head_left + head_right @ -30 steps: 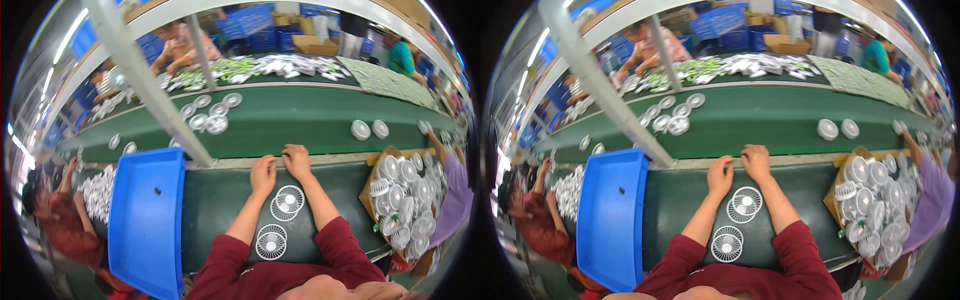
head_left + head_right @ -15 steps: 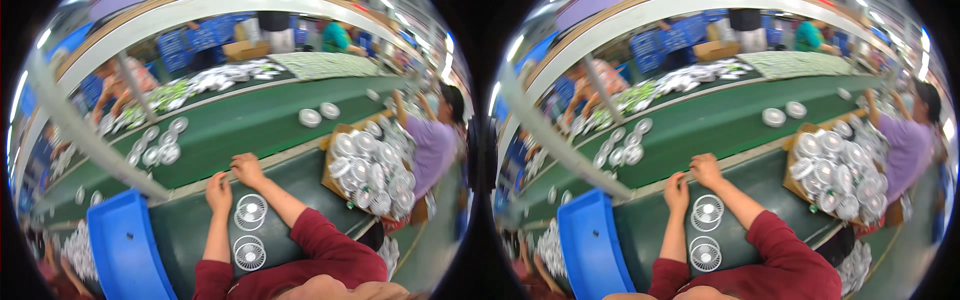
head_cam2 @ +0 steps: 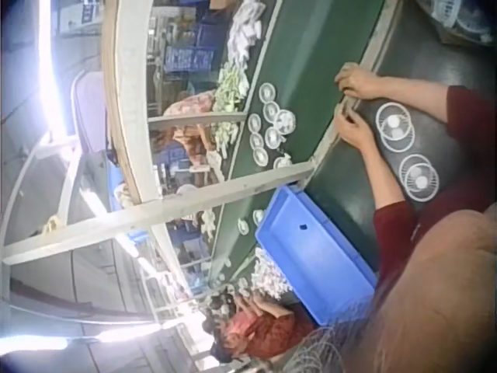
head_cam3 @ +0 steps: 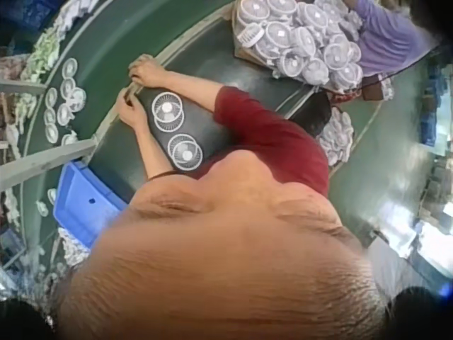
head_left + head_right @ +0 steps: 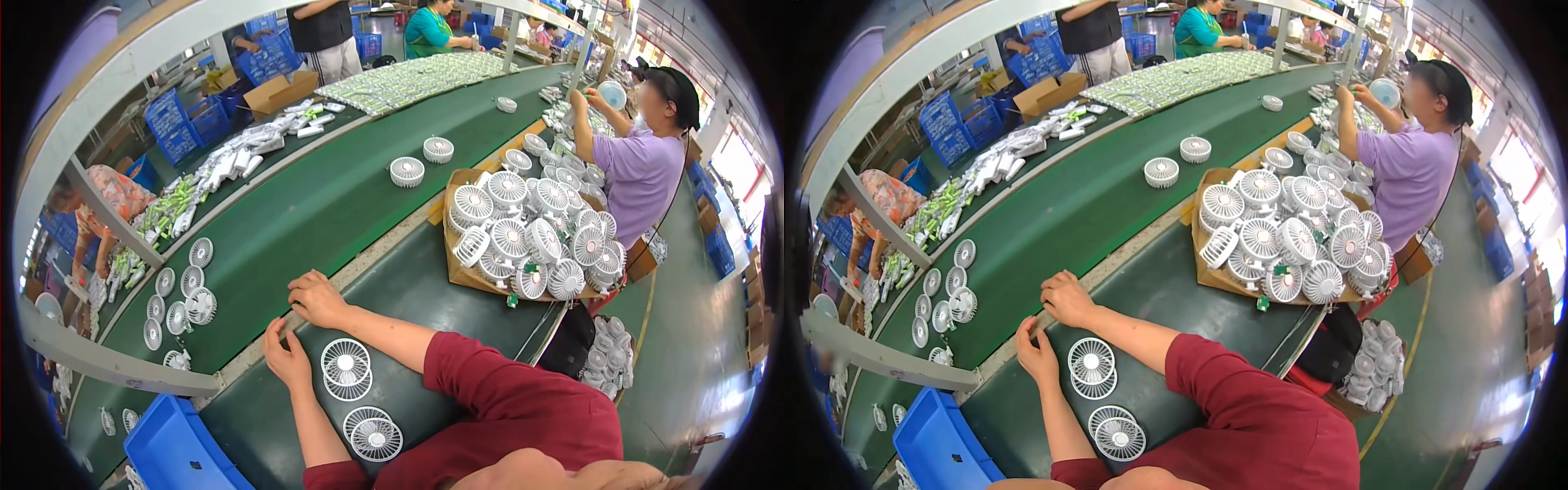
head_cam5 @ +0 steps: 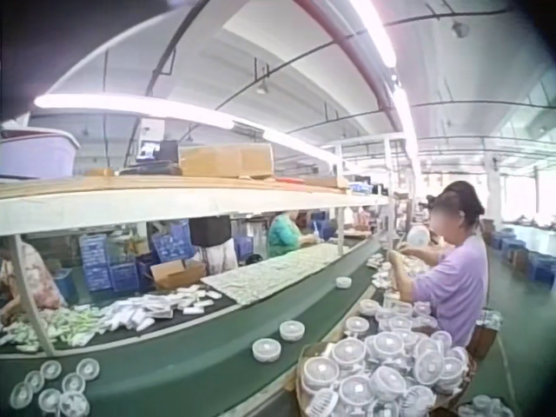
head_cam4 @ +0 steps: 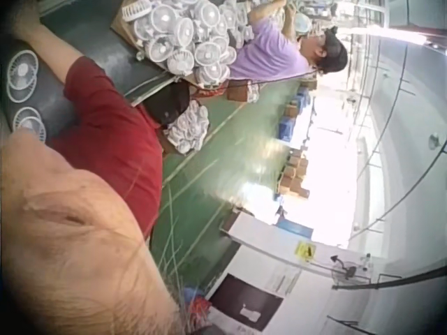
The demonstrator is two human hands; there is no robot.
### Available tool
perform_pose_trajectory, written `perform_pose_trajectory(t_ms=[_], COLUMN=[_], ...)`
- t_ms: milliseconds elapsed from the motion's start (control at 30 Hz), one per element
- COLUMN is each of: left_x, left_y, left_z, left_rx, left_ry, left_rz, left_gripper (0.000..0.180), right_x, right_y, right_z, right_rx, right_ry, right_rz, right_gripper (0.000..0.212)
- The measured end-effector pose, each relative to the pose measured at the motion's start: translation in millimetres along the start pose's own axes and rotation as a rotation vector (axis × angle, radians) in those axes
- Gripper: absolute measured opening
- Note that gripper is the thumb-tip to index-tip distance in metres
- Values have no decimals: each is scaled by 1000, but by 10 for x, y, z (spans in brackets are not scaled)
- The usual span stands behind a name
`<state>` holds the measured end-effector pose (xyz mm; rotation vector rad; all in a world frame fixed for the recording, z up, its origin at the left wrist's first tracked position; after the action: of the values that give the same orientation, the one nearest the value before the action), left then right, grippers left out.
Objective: The person assembles portable fans by taking plastic fan grilles and fan bodies, snapping the grilles onto the fan housings by hand, and placing the assembled fan components onto the conveyor belt.
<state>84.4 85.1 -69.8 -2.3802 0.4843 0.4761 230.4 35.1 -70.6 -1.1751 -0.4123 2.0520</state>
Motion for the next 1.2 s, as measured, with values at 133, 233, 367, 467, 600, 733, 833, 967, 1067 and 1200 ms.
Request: perform_pose_trajectory(t_ms=[133,233,367,467,600,733,833,967,1067,1200], left_x=[7,23,34,34,18,19,35,31,5,16], left_y=[-20,-22,-28,-26,-23,-17,-9,0,-11,-34], left_z=[-19,-6,-26,-40,-7,-31,-38,19,35,1], left_rx=[-9,-5,6,-5,1,-5,0,-39,-47,-19], left_ry=[14,2,-10,-10,-23,-7,-14,7,20,-44], left_rz=[4,9,13,14,14,9,19,28,29,35], left_gripper=[22,23,23,23,23,24,24,23,23,22], right_x=[-2,-5,-11,-10,-15,-37,-120,-428,-1027,-2127], right_y=[-16,-20,-23,-19,-24,-10,-71,-277,-424,-154], right_z=[-2,-11,-20,-20,11,14,18,258,763,1238], right_rx=[-3,6,20,16,12,26,23,45,21,-129], right_ry=[-14,2,5,13,6,-11,-105,-500,-958,-1342], right_rz=[-44,-6,6,9,-3,13,-24,7,42,-35], right_gripper=[10,12,12,12,12,12,12,14,16,22])
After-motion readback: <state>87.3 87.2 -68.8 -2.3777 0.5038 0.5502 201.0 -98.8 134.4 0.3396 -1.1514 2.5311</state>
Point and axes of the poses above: each hand's wrist, its own y-axis away from the middle knuckle, its own x-axis out of the palm, z = x × y, the point moved 5 cm from there along -y, towards the middle knuckle, and after that the axes turned 3 degrees about -z, right-handed, at the moved point
